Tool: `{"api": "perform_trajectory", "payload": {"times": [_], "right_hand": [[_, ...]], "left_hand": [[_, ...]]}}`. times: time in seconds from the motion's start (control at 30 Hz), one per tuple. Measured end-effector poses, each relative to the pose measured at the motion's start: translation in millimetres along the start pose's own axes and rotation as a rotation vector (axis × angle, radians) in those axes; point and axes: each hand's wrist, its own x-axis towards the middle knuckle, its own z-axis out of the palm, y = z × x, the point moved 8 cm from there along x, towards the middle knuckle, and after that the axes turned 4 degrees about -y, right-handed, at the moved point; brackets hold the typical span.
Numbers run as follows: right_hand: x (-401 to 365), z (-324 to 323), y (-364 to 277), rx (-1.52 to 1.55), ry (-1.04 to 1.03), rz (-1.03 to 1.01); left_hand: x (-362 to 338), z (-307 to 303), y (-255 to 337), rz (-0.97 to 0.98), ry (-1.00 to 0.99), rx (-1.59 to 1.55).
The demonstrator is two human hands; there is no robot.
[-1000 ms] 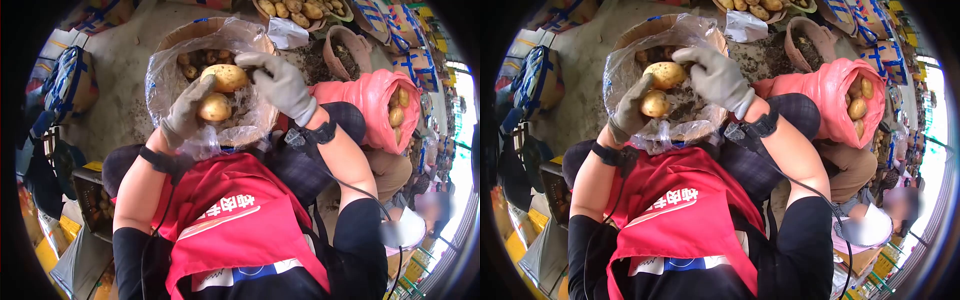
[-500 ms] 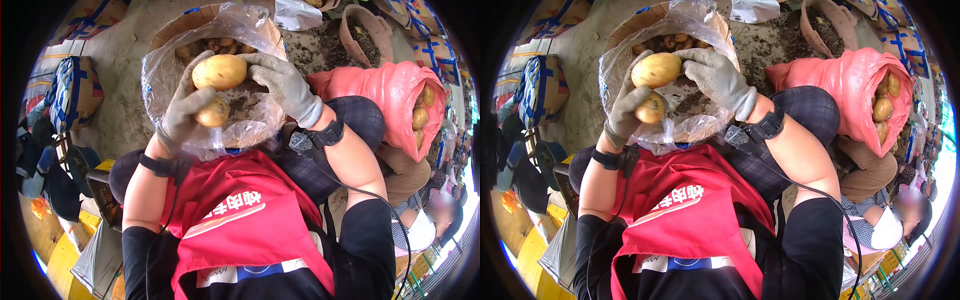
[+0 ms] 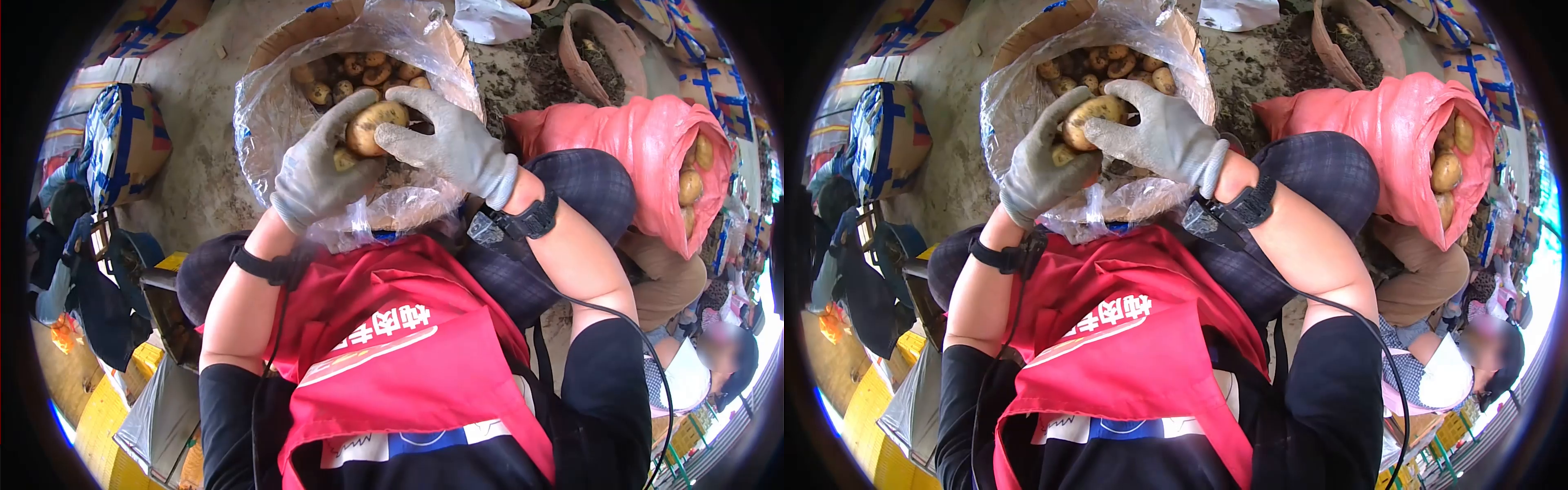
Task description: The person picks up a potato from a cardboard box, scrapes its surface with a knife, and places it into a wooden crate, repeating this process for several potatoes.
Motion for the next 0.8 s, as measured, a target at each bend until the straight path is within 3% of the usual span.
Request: {"api": "perform_trajectory", "payload": {"times": [0.07, 0.13, 0.2, 0.27, 0.33, 0.47, 0.53, 0.6, 0.8], "right_hand": [[0, 7, 5, -0.198, -0.042, 0.046], [-2, 8, 4, -0.244, 0.022, 0.007], [-2, -3, 9, -0.107, 0.171, 0.052], [6, -7, 34, 0.253, 0.096, 0.211], [8, -7, 30, 0.278, 0.075, 0.135], [6, 8, 18, 0.32, -0.052, 0.118], [7, 13, 15, -0.079, -0.065, 0.029], [5, 14, 21, 0.021, -0.089, 0.133], [4, 5, 5, -0.137, -0.036, 0.101]], "left_hand": [[-4, 3, 9, 0.149, 0.042, 0.332], [-5, 4, 10, 0.156, 0.034, 0.34], [-5, 3, 5, 0.076, -0.006, 0.137], [-4, 3, 9, 0.147, 0.008, 0.147], [-4, 2, 15, 0.218, 0.024, 0.15], [-3, 0, 5, 0.103, 0.058, 0.266], [-3, 6, 0, 0.068, 0.055, 0.351], [-6, 11, 8, 0.192, 0.105, 0.402], [-4, 10, 8, 0.167, 0.082, 0.348]]}}
